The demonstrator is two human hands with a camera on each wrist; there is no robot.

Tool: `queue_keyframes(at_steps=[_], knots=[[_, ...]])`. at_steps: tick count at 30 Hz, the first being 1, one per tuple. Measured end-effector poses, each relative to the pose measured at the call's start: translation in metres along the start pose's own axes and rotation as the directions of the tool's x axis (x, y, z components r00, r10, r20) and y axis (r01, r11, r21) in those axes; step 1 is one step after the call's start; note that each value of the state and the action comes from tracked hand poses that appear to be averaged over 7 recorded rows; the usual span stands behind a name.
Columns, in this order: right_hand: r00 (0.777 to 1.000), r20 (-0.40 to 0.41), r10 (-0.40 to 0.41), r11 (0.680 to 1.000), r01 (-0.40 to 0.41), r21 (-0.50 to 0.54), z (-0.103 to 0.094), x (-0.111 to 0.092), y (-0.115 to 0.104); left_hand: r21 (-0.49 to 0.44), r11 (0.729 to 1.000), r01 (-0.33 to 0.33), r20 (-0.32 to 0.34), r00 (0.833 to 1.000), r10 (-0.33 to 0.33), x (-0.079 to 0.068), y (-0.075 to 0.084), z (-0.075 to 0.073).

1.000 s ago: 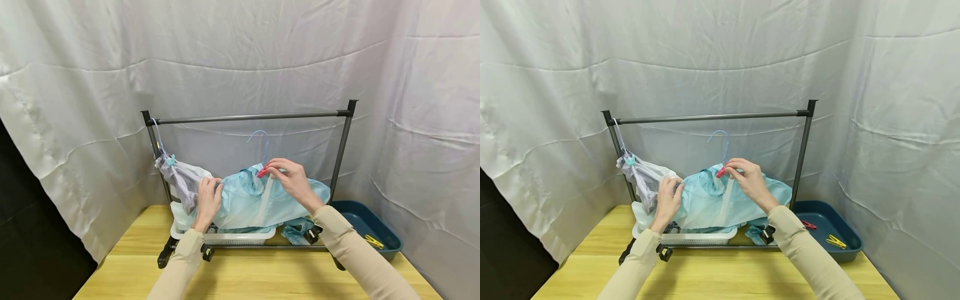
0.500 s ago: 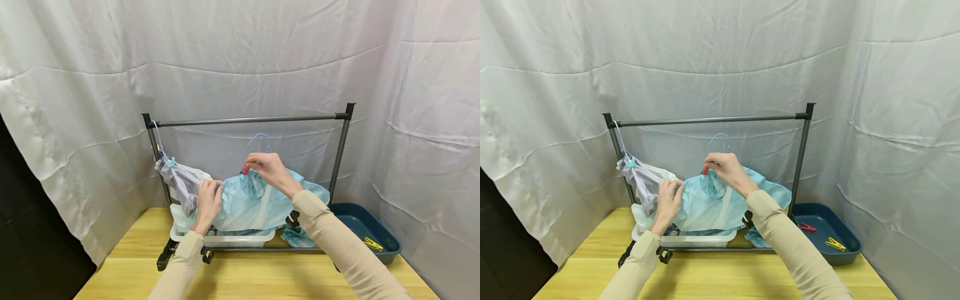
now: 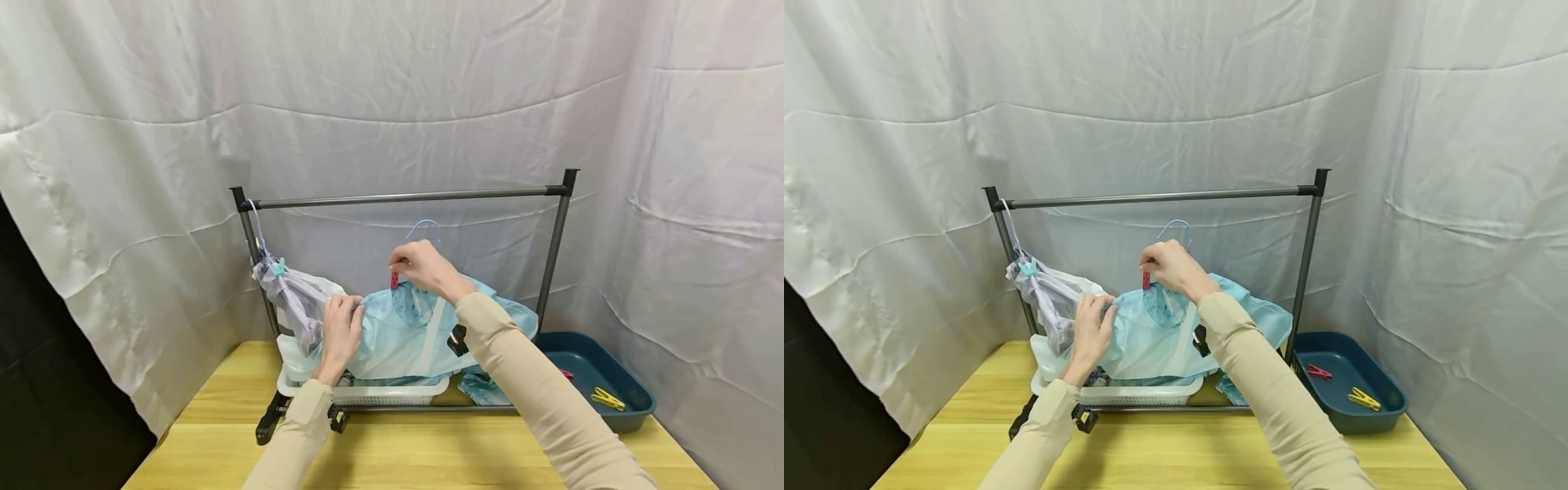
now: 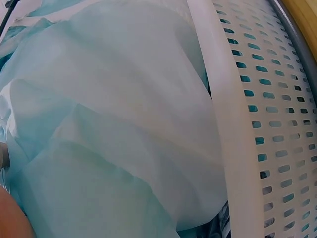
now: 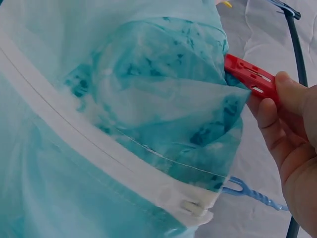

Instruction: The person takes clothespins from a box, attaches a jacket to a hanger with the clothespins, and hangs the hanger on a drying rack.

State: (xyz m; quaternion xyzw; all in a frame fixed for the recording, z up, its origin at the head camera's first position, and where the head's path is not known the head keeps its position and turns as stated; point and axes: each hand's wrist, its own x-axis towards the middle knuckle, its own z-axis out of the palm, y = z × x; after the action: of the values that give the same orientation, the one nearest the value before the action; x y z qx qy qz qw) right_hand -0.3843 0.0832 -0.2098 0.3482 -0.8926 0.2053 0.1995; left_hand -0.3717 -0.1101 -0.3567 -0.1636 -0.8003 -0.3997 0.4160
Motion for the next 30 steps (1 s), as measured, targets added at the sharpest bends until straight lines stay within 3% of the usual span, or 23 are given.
queue_keyframes(at_steps=[5, 15, 19, 30], knots=[[0.999, 0.041, -0.001, 1.000, 0.002, -0.026, -0.0020, 0.0034, 0.0001, 0.009, 1.000, -0.009, 0.014, 1.000, 0.009, 0.0020, 0.0012, 0.0003], [0.979, 0.186, -0.080, 0.992, 0.097, -0.084, -0.0003, 0.0063, -0.0047, 0.016, 1.000, 0.003, 0.031, 1.000, -0.004, 0.0028, 0.0025, -0.0017], [0.973, 0.201, -0.116, 0.986, 0.137, -0.093, -0.0005, 0.0061, -0.0077, 0.019, 1.000, -0.012, 0.026, 1.000, 0.011, 0.0023, 0.0029, -0.0023], [0.968, 0.216, -0.128, 0.986, 0.147, -0.074, 0.0000, 0.0032, -0.0081, 0.004, 0.999, -0.046, 0.000, 0.999, 0.046, 0.0012, 0.0014, -0.0016]])
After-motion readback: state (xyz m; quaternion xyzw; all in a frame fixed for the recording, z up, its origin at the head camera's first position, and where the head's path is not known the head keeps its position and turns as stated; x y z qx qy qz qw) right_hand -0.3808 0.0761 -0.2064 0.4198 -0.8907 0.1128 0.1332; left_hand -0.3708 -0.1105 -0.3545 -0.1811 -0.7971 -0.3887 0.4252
